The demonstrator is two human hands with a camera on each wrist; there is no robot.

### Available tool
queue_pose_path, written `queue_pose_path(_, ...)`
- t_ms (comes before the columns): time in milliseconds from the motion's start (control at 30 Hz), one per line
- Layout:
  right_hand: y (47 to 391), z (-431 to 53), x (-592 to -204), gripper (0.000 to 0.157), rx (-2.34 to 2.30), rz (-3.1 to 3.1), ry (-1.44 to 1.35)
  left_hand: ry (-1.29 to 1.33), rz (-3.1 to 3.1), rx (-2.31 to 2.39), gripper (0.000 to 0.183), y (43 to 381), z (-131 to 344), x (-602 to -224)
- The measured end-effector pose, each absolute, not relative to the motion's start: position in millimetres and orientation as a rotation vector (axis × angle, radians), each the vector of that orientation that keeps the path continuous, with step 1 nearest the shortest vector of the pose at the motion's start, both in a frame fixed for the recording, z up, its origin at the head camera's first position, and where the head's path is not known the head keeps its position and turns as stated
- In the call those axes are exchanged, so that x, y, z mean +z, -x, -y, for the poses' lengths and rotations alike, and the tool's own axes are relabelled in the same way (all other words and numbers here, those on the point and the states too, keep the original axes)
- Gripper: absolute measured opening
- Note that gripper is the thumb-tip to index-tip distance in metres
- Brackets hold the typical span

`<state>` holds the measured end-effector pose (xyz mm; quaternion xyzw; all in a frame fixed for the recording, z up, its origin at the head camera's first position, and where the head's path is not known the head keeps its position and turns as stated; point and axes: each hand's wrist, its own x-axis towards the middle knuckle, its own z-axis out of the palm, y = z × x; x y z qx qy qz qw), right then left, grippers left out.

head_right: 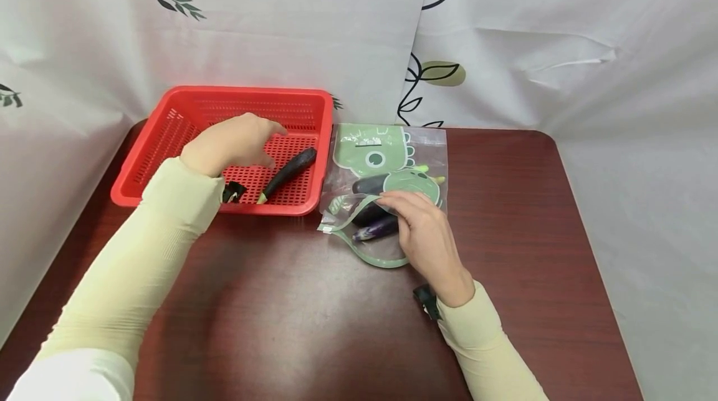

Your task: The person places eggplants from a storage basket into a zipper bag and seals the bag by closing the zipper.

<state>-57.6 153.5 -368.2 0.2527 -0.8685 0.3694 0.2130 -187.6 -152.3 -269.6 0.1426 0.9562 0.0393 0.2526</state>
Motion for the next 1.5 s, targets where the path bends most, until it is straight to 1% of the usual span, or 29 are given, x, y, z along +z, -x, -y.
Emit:
queue_pose_path(300, 58, -154, -370, 0.034, 1.028, 2.414, -0.703, -0.406, -2.470, 0.066, 0.077, 221, 164, -298)
queue_pose_path(533, 59, -154, -369, 0.034, 1.026, 2.417, -0.702, -0.436, -2.415, 0.013, 0.084, 230, 167, -310)
queue_pose_path(600, 59, -154, -369, 0.035, 1.026, 2.417, -0.703, -0.435, -2.393, -0.003, 0.083, 231, 168, -315)
queue_pose_path(700, 59, -154, -369, 0.035, 1.024, 2.417, -0.705, -0.439, -2.365, -0.021, 0.076, 230, 169, -319)
queue_pose_path(867, 59, -154, -369, 0.035, 1.022, 2.418, -0.708, -0.478, -2.333, -0.059, 0.048, 230, 168, -325)
queue_pose_path(967, 59, -154, -369, 0.035, 1.019, 2.423, -0.705, -0.496, -2.312, -0.078, 0.039, 231, 166, -328)
queue_pose_path(1500, 59, -156, -370, 0.035, 1.018, 2.420, -0.699, -0.484, -2.288, -0.055, 0.033, 231, 161, -340)
